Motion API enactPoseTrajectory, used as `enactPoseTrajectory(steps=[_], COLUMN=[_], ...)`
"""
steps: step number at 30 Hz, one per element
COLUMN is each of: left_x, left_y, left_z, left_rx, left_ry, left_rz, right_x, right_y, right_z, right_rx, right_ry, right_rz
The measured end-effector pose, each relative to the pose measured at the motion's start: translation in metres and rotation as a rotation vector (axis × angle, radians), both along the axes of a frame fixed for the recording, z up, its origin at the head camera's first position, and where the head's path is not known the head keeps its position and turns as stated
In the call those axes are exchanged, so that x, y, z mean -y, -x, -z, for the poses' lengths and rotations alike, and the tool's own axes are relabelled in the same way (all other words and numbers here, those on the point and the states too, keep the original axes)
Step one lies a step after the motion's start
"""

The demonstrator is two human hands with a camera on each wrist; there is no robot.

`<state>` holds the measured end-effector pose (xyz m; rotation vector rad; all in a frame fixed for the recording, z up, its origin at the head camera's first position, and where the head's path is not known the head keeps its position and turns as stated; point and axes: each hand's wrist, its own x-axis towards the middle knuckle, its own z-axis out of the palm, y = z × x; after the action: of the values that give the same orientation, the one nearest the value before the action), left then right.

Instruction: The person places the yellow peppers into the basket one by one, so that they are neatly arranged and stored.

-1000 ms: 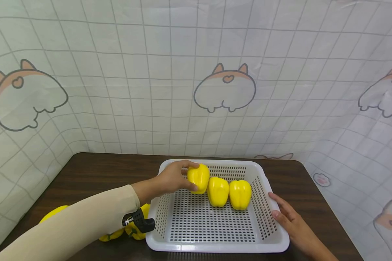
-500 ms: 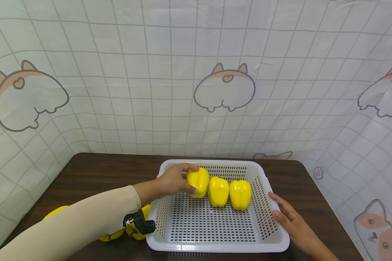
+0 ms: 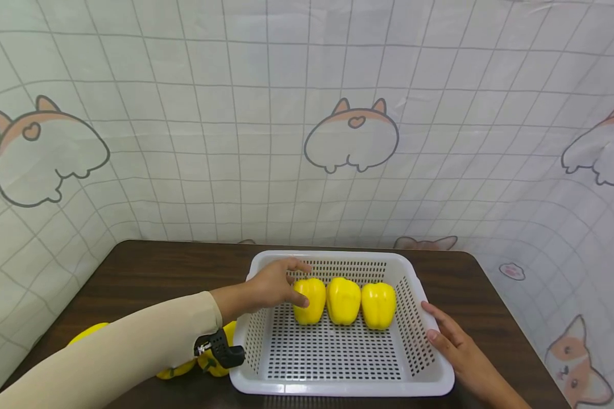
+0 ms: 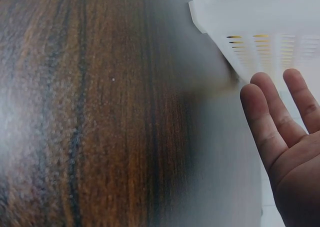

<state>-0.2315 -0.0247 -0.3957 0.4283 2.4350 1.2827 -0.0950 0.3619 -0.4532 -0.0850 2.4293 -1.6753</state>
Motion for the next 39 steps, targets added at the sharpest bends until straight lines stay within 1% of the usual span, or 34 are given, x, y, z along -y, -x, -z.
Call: enactPoseTrajectory(steps=[5,11,19,23,30,34,37,39], left_x=[-0.001,-0.001,0.003,0.008,0.019,0.025,0.030,0.034], left_y=[0.000,0.000,-0.001,-0.002,-0.005,-0.009,-0.013,-0.015], left_z=[0.000,0.000,-0.005,-0.010,-0.021,-0.026,-0.028,-0.031], left_rx=[-0.001,0.000,0.005,-0.002,-0.008,-0.001,0.010,0.006], left_ry=[0.038,0.041,0.027,0.025,-0.038,-0.078,-0.095,-0.096], left_rz=[-0.008,-0.009,0.004,0.008,-0.004,0.004,0.001,-0.001], right_x=[0.000,0.001,0.001,-0.001,-0.002,-0.002,-0.002,-0.002], right_y=[-0.001,0.000,0.001,0.001,0.003,0.003,0.004,0.004], right_z=[0.000,-0.001,-0.001,0.000,0.003,0.003,0.003,0.003], right_rx=[-0.005,0.008,-0.001,-0.008,-0.004,0.010,0.023,0.033], right_ry=[-0.011,-0.010,-0.014,-0.021,0.012,0.011,-0.006,-0.015], right_rz=[0.006,0.014,0.009,0.007,-0.003,0.002,0.013,0.023])
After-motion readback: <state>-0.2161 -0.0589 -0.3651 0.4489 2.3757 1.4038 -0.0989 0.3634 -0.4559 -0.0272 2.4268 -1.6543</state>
